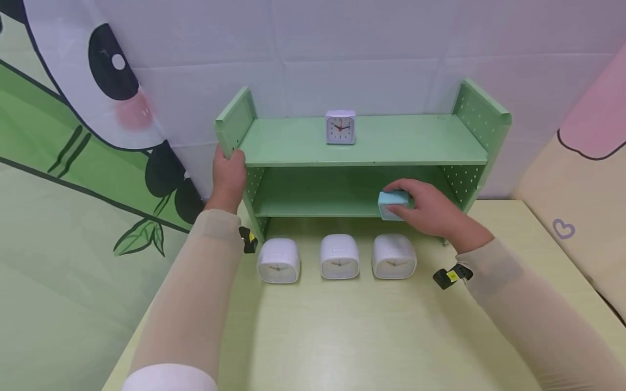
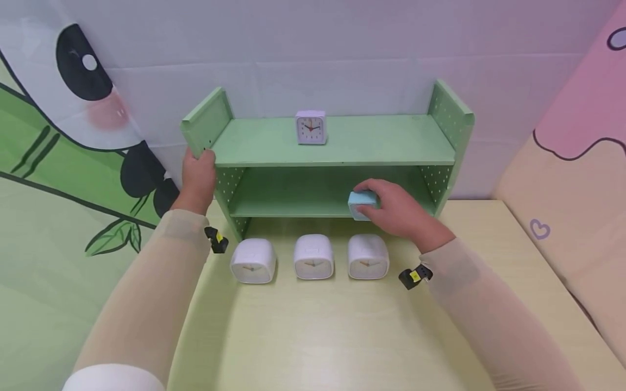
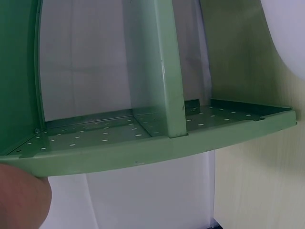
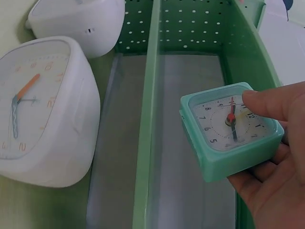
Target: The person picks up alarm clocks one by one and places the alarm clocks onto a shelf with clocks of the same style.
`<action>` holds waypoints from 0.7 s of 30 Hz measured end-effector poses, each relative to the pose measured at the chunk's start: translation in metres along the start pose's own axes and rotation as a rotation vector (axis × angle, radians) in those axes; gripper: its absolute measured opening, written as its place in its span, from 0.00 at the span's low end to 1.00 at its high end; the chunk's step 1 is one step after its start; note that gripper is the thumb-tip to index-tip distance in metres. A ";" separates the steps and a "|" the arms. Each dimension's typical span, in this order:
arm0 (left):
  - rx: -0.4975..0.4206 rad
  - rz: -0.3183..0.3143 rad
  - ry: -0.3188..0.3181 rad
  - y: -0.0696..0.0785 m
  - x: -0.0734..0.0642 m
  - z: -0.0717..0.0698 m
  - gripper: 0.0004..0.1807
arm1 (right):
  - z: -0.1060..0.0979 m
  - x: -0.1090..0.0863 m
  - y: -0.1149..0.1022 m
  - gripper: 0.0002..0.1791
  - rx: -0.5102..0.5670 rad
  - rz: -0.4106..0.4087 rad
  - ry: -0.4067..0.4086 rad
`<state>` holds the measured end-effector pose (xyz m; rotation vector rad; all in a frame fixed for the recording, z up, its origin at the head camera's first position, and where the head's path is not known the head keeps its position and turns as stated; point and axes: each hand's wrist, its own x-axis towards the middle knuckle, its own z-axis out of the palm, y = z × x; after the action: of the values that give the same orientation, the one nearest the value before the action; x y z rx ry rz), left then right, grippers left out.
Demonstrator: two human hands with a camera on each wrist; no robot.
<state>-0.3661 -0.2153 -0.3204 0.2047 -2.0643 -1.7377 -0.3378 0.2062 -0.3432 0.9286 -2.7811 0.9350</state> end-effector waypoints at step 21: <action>0.010 0.002 -0.004 0.001 0.000 0.000 0.26 | -0.012 0.003 0.011 0.22 -0.134 0.007 -0.037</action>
<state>-0.3656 -0.2154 -0.3197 0.2017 -2.0755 -1.7282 -0.3481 0.2184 -0.3387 0.9259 -2.8373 0.7293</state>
